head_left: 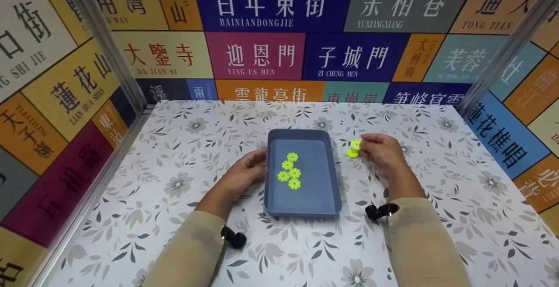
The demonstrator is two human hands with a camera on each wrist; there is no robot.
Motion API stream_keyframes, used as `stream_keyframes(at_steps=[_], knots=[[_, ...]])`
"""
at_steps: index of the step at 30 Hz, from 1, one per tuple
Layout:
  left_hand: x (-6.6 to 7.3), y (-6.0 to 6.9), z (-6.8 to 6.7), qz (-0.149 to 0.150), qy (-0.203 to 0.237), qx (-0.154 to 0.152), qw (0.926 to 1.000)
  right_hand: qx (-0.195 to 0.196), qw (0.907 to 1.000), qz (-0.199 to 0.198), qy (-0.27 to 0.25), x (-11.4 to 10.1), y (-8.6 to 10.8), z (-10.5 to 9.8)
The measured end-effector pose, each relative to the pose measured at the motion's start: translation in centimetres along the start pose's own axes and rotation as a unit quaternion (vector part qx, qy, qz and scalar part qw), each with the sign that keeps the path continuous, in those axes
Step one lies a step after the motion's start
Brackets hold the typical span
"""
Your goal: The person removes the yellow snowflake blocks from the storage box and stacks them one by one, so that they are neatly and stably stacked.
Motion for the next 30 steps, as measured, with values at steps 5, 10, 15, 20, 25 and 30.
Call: stream_keyframes(at_steps=[5, 10, 15, 20, 25, 30], knots=[[-0.1, 0.0, -0.1, -0.003, -0.005, 0.001, 1.0, 0.001, 0.9995, -0.01, 0.03, 1.1, -1.1, -0.1], [0.0, 0.0, -0.1, -0.006, -0.014, 0.004, 0.9999, 0.005, 0.9987, -0.019, 0.048, 1.9, -1.7, 0.1], [0.0, 0.1, -0.2, -0.005, -0.02, 0.005, 0.9998, 0.014, 0.9982, -0.021, 0.055, 1.9, -1.6, 0.2], [0.0, 0.1, -0.1, -0.003, -0.009, -0.002, 1.0, 0.017, 0.9976, -0.022, 0.064, 2.0, -1.5, 0.2], [-0.1, 0.0, -0.2, -0.004, -0.006, 0.0, 1.0, 0.021, 0.9972, -0.016, 0.07, 2.1, -1.7, 0.1], [0.0, 0.1, -0.2, -0.008, -0.012, 0.006, 0.9999, 0.021, 0.9964, -0.01, 0.082, 2.2, -1.7, 0.1]])
Point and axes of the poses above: each hand's wrist, its own y-axis away from the middle knuckle, its own z-axis out of the palm, x = y × z, the point moved 6 cm from there along -y, towards the middle knuckle, and after that the axes turned 8 degrees about x, right-handed, at the moved point
